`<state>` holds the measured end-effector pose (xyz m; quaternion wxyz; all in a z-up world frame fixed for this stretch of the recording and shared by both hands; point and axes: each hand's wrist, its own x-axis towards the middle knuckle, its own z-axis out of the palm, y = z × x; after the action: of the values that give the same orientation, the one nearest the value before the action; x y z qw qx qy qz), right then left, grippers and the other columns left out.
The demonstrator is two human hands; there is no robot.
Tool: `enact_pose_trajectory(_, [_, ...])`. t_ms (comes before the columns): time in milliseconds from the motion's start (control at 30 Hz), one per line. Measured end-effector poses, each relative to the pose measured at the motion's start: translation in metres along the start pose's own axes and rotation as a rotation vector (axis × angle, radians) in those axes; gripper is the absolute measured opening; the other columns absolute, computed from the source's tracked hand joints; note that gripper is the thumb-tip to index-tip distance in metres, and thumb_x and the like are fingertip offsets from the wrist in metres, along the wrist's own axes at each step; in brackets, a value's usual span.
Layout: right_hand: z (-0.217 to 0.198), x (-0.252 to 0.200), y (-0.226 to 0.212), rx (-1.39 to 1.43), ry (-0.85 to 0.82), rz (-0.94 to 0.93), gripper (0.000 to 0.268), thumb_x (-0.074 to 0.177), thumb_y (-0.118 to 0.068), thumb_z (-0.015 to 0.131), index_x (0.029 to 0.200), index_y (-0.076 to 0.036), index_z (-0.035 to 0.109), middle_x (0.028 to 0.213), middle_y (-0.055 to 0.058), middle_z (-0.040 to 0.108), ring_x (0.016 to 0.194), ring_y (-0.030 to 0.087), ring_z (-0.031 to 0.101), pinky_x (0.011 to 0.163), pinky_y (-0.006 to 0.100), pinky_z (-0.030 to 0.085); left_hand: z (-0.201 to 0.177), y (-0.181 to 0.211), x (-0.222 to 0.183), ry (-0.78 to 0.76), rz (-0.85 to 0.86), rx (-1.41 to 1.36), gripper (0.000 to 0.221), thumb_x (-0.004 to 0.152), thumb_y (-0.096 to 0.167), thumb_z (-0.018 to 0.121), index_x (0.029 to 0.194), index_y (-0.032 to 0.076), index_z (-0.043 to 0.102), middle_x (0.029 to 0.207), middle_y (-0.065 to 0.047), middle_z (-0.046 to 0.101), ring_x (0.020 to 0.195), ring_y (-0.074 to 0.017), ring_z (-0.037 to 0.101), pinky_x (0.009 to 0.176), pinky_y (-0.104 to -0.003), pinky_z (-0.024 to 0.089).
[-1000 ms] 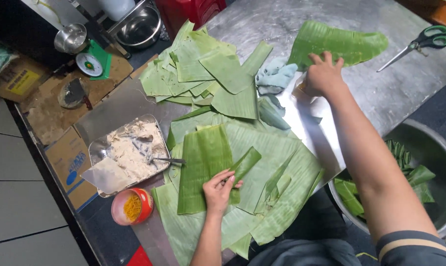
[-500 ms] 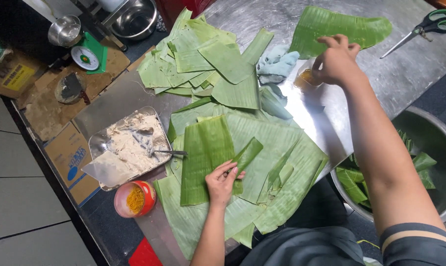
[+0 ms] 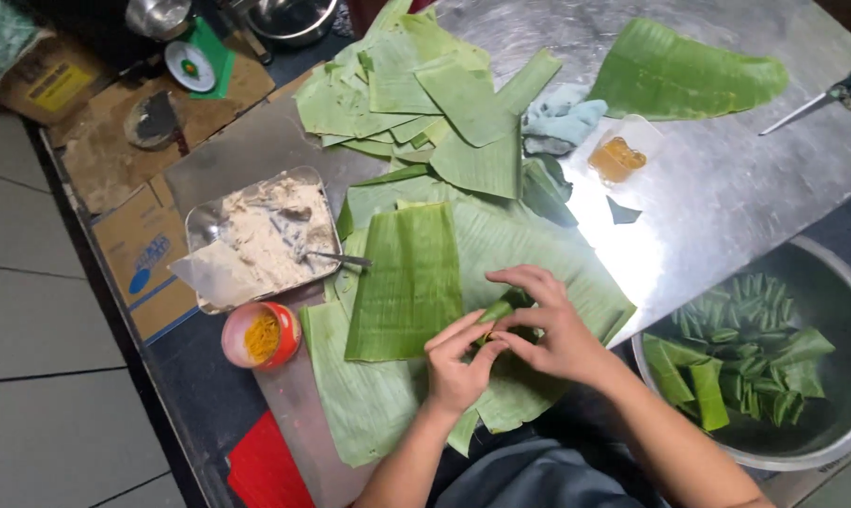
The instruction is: Wrapping food filling into banana leaves by scooping portions and folding the leaves.
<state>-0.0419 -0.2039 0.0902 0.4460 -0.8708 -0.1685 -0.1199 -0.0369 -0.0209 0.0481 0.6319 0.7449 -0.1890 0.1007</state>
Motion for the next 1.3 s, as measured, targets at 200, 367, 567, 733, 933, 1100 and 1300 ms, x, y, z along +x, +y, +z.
enact_pose_trajectory(200, [0.015,-0.023,0.007,0.084,-0.051,0.055,0.011,0.09,-0.029,0.075,0.091,-0.019,0.077,0.137,0.006,0.058,0.131,0.036,0.048,0.108,0.049,0.037,-0.016,0.006,-0.008,0.014,0.085,0.05,0.005,0.086,0.005,0.079,0.089,0.007,0.082,0.1,-0.018,0.08,0.086,-0.0366,0.078,0.071,-0.041,0.064])
enact_pose_trajectory(367, [0.004,-0.028,-0.046,0.564,-0.292,0.02,0.018,0.102,-0.02,0.057,0.09,-0.008,0.062,0.111,0.013,0.06,0.117,0.036,0.058,0.101,0.054,0.044,-0.041,-0.033,-0.01,0.067,0.052,0.086,0.01,0.085,-0.001,0.077,0.09,0.005,0.082,0.1,-0.021,0.079,0.083,-0.0369,0.078,0.068,-0.043,0.065])
enact_pose_trajectory(567, [-0.001,-0.022,-0.067,0.811,-0.331,-0.045,0.031,0.104,-0.015,0.042,0.103,0.003,0.068,0.097,0.018,0.067,0.086,0.031,0.072,0.081,0.048,0.053,-0.044,-0.029,-0.012,0.101,-0.004,-0.009,0.009,0.083,0.001,0.079,0.086,0.009,0.083,0.097,-0.018,0.08,0.082,-0.0359,0.078,0.069,-0.041,0.064])
enact_pose_trajectory(733, [-0.015,-0.031,-0.024,0.355,-0.028,-0.037,0.035,0.089,-0.003,0.065,0.123,-0.003,0.075,0.108,0.017,0.075,0.085,0.03,0.077,0.074,0.042,0.059,-0.052,-0.013,-0.008,0.107,-0.079,-0.165,0.004,0.085,0.003,0.079,0.085,0.005,0.083,0.095,-0.022,0.08,0.083,-0.0333,0.079,0.071,-0.042,0.063])
enact_pose_trajectory(933, [-0.046,-0.024,0.002,0.451,-0.078,0.43,0.106,0.048,-0.022,0.101,0.137,-0.004,0.047,0.137,0.015,0.054,0.106,0.03,0.069,0.094,0.046,0.057,-0.051,-0.032,-0.021,0.037,-0.28,-0.737,0.011,0.091,-0.004,0.07,0.094,-0.015,0.071,0.106,-0.035,0.071,0.064,-0.0313,0.074,0.051,-0.038,0.066])
enact_pose_trajectory(1100, [-0.032,0.007,-0.025,0.388,-0.278,0.104,0.072,0.066,-0.03,0.099,0.117,-0.005,0.054,0.117,0.014,0.057,0.116,0.035,0.063,0.103,0.051,0.048,-0.032,-0.022,-0.021,-0.119,-0.293,-0.834,0.009,0.086,-0.013,0.073,0.092,-0.019,0.071,0.104,-0.037,0.07,0.062,-0.0364,0.074,0.048,-0.041,0.065])
enact_pose_trajectory(1300, [-0.024,0.009,-0.012,0.403,-0.252,0.082,0.051,0.067,-0.013,0.097,0.095,-0.008,0.054,0.116,0.012,0.056,0.11,0.03,0.063,0.101,0.047,0.047,-0.039,-0.02,-0.019,-0.122,-0.266,-0.764,0.009,0.086,-0.013,0.072,0.094,-0.018,0.072,0.105,-0.036,0.071,0.066,-0.0349,0.075,0.052,-0.041,0.066])
